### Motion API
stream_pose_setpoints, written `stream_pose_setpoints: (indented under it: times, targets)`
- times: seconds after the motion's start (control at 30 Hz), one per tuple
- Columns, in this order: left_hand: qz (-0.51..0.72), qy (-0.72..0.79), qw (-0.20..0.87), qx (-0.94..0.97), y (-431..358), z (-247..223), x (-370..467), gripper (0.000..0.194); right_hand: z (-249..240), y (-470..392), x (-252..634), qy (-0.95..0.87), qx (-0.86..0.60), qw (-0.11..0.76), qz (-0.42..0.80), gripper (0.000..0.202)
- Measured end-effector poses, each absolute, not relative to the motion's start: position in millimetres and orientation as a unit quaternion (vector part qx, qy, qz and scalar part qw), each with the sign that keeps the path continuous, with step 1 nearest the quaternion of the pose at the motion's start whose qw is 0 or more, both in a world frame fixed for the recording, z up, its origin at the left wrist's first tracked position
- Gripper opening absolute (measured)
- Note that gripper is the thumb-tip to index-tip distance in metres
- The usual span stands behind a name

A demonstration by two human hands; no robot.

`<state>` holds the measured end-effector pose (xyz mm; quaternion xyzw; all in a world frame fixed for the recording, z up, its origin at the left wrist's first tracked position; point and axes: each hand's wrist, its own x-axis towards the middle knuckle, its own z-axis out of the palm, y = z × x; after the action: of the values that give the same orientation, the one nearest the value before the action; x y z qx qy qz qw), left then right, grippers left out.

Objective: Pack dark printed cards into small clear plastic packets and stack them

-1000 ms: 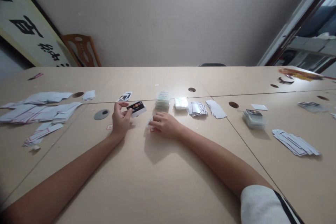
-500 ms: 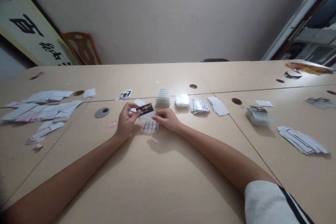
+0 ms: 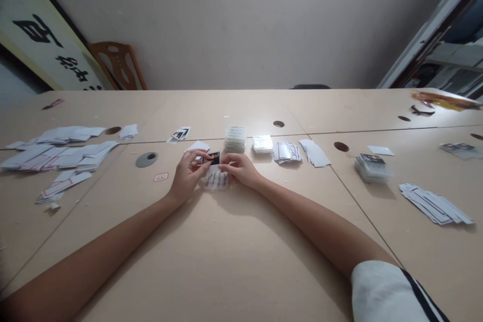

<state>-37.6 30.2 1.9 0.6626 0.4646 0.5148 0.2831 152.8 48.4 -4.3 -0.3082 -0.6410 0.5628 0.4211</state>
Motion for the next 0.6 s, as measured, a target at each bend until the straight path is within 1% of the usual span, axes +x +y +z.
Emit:
stream_pose_setpoints:
  times: [0.13,0.2,0.33,0.43,0.6]
  targets:
    - [0.479,0.471,0.146,0.727,26.4,5.8,-38.4,0.011,-1.1,47.7,152.1,-0.646,-0.290,0.444,0.549,0.023]
    - [0.467,0.447,0.107,0.755,25.4,5.8,-38.4,0.013,-0.1,47.4,151.7,-0.649,-0.285,0.446,0.547,0.023]
    - [0.449,0.412,0.095,0.787,24.0,2.2,-37.4,0.020,-1.5,47.1,151.2,-0.641,-0.291,0.448,0.552,0.023]
    - [0.436,0.410,0.086,0.796,23.3,0.1,-36.8,0.020,-3.2,46.5,151.1,-0.637,-0.311,0.450,0.544,0.025]
    - [0.424,0.407,0.065,0.807,22.2,1.9,-36.1,0.020,-3.8,44.4,151.8,-0.669,-0.344,0.456,0.475,0.027]
